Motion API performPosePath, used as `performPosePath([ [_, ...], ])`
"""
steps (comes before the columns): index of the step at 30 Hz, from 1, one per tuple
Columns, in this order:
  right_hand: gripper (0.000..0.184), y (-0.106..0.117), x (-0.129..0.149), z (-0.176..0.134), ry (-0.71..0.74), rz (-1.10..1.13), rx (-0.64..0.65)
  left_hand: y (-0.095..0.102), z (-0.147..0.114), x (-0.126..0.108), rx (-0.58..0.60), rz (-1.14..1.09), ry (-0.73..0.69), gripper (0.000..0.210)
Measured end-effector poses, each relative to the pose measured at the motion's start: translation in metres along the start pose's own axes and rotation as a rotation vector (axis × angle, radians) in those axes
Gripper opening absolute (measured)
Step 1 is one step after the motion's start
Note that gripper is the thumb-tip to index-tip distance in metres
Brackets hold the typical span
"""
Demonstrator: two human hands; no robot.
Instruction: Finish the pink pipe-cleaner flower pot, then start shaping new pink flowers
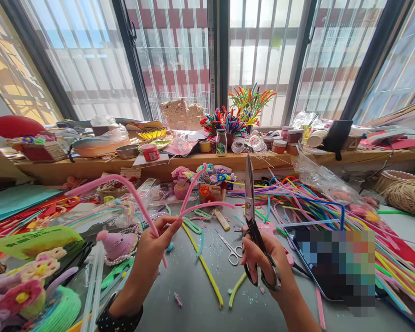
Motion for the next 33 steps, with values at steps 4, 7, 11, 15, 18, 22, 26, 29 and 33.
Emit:
performPosePath([
  [4, 0.039, 0.008, 0.0, -0.006, -0.073, -0.151, -0.03, 0.005, 0.003, 0.003, -0.035, -0.109, 0.009, 0.034],
  [7, 0.039, 0.012, 0.001, -0.011, -0.067, -0.153, -0.055, 0.007, 0.003, 0.004, -0.059, -0.088, 0.014, 0.035],
  [11, 0.037, 0.016, 0.015, -0.011, 0.009, -0.133, -0.054, 0.007, 0.003, 0.003, -0.071, -0.09, 0.002, 0.036],
  [15, 0.033, 0.016, 0.01, -0.013, -0.124, -0.294, 0.071, 0.01, 0.003, 0.002, -0.108, -0.155, -0.018, 0.037],
  [18, 0.026, 0.019, -0.01, -0.023, -0.184, -0.492, 0.162, 0.01, 0.003, 0.001, -0.101, -0.166, -0.023, 0.034],
  [22, 0.02, 0.027, -0.022, -0.039, -0.027, -0.864, 0.204, 0.008, 0.002, -0.001, -0.076, -0.16, -0.021, 0.032],
  [26, 0.013, 0.034, -0.035, -0.05, -0.115, -1.148, 0.321, 0.005, 0.001, 0.0, -0.047, -0.19, 0.003, 0.032],
  [29, 0.013, 0.041, -0.039, -0.051, -0.22, -1.284, 0.355, 0.001, 0.001, 0.001, 0.001, -0.227, 0.045, 0.032],
  [33, 0.008, 0.047, -0.035, -0.046, -0.216, -1.329, 0.355, -0.003, 0.001, 0.0, 0.039, -0.271, 0.081, 0.034],
])
Point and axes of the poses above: each hand's wrist, its own z-axis towards the middle knuckle, its own y-axis out of the back of the hand, x = y × z, the point moved 7 cm from there along z, towards the middle knuckle, and after that the axes turned 2 degrees about y, right-handed, at the moved point
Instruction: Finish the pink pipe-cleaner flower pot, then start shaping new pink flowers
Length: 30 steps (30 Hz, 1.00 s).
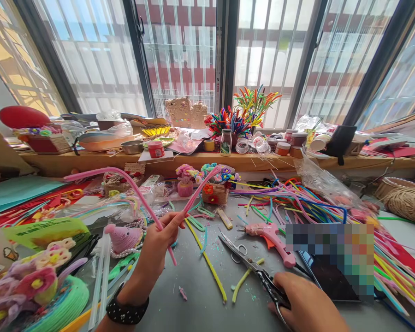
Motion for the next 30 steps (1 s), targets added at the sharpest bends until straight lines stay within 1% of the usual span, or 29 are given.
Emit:
performPosePath([
  [3, 0.01, 0.008, 0.0, 0.002, 0.065, 0.01, 0.002, -0.002, 0.0, 0.0, 0.025, -0.021, 0.014, 0.034],
  [5, 0.018, 0.016, 0.0, 0.003, 0.086, 0.028, 0.009, -0.003, 0.0, 0.002, 0.041, -0.026, 0.025, 0.033],
  [8, 0.028, 0.028, 0.006, 0.006, 0.06, 0.068, 0.028, -0.005, -0.001, 0.003, 0.062, -0.024, 0.051, 0.032],
  [9, 0.026, 0.033, 0.012, 0.009, 0.053, 0.101, 0.025, -0.006, -0.001, 0.004, 0.075, -0.024, 0.064, 0.032],
  [11, 0.022, 0.047, 0.035, 0.017, 0.09, 0.238, -0.048, -0.009, -0.003, 0.005, 0.106, -0.025, 0.096, 0.032],
  [12, 0.021, 0.054, 0.049, 0.022, 0.123, 0.341, -0.093, -0.011, -0.003, 0.006, 0.124, -0.024, 0.116, 0.032],
  [14, 0.031, 0.067, 0.074, 0.035, 0.163, 0.607, -0.21, -0.014, -0.004, 0.008, 0.155, -0.011, 0.152, 0.033],
  [16, 0.039, 0.073, 0.096, 0.05, 0.192, 0.849, -0.275, -0.018, -0.005, 0.01, 0.209, 0.022, 0.186, 0.033],
  [18, 0.038, 0.073, 0.113, 0.064, 0.245, 1.077, -0.309, -0.025, -0.008, 0.013, 0.311, 0.064, 0.23, 0.033],
  [20, 0.033, 0.07, 0.123, 0.076, 0.284, 1.232, -0.331, -0.033, -0.013, 0.017, 0.422, 0.099, 0.275, 0.032],
  [22, 0.031, 0.063, 0.126, 0.083, 0.298, 1.321, -0.322, -0.038, -0.018, 0.021, 0.5, 0.122, 0.313, 0.034],
  [24, 0.032, 0.054, 0.127, 0.085, 0.299, 1.355, -0.262, -0.041, -0.022, 0.023, 0.553, 0.157, 0.331, 0.037],
  [25, 0.033, 0.05, 0.128, 0.085, 0.298, 1.357, -0.22, -0.042, -0.022, 0.024, 0.566, 0.188, 0.325, 0.037],
  [27, 0.034, 0.043, 0.13, 0.082, 0.299, 1.348, -0.151, -0.042, -0.021, 0.023, 0.545, 0.249, 0.276, 0.036],
  [29, 0.034, 0.04, 0.131, 0.079, 0.301, 1.334, -0.131, -0.04, -0.017, 0.021, 0.498, 0.287, 0.22, 0.034],
  [30, 0.034, 0.04, 0.131, 0.077, 0.298, 1.328, -0.147, -0.039, -0.015, 0.021, 0.471, 0.291, 0.202, 0.033],
])
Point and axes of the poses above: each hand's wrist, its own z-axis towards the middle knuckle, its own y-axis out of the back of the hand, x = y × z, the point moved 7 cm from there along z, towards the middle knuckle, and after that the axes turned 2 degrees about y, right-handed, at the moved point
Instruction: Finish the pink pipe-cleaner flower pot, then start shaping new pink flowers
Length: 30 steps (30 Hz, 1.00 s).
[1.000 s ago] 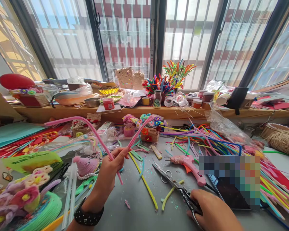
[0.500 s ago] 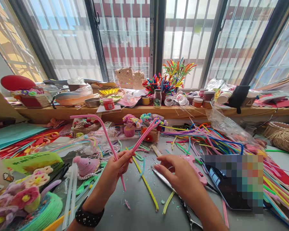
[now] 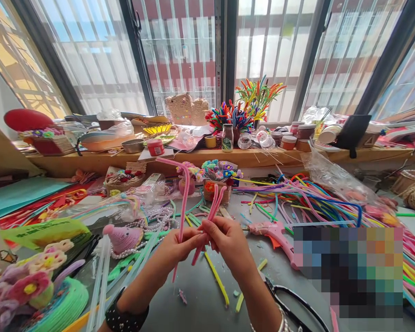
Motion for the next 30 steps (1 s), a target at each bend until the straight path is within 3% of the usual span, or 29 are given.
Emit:
performPosePath([
  [6, 0.034, 0.021, 0.002, -0.005, 0.056, 0.127, -0.277, 0.021, 0.0, -0.001, -0.234, -0.012, -0.058, 0.035],
  [10, 0.03, 0.025, 0.002, -0.008, 0.081, 0.22, -0.354, 0.031, -0.003, -0.003, -0.368, -0.081, -0.107, 0.036],
  [15, 0.026, 0.024, 0.005, -0.01, 0.114, 0.277, -0.381, 0.024, -0.003, -0.009, -0.293, -0.09, -0.15, 0.032],
  [22, 0.03, 0.026, 0.008, -0.01, 0.142, 0.365, -0.395, 0.026, -0.005, -0.009, -0.34, 0.003, -0.137, 0.027],
  [27, 0.03, 0.016, 0.006, -0.009, 0.099, 0.251, -0.29, 0.015, -0.002, -0.009, -0.194, 0.019, -0.123, 0.031],
  [30, 0.03, 0.017, 0.004, -0.01, 0.094, 0.138, -0.299, 0.01, -0.004, -0.01, -0.142, 0.048, -0.097, 0.029],
])
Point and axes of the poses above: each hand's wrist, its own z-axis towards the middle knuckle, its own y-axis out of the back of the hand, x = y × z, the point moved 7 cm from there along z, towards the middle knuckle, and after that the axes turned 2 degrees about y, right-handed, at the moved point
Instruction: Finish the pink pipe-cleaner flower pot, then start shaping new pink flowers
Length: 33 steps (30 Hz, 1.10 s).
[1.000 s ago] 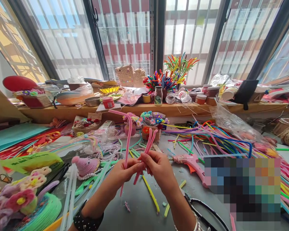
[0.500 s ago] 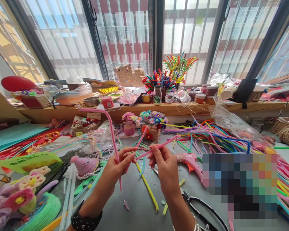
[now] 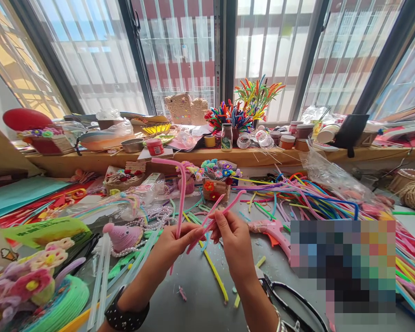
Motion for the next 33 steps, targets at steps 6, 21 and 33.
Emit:
performPosePath([
  [6, 0.03, 0.007, -0.001, 0.001, 0.035, -0.069, -0.059, -0.004, -0.003, -0.001, 0.039, 0.007, 0.036, 0.023],
  [21, 0.019, 0.05, 0.019, -0.005, 0.241, 0.258, -0.522, -0.003, -0.004, -0.002, 0.045, -0.312, 0.068, 0.027],
  [33, 0.017, 0.032, 0.047, -0.019, 0.505, -0.592, -0.422, 0.031, -0.005, -0.004, -0.31, -0.607, -0.128, 0.028],
])
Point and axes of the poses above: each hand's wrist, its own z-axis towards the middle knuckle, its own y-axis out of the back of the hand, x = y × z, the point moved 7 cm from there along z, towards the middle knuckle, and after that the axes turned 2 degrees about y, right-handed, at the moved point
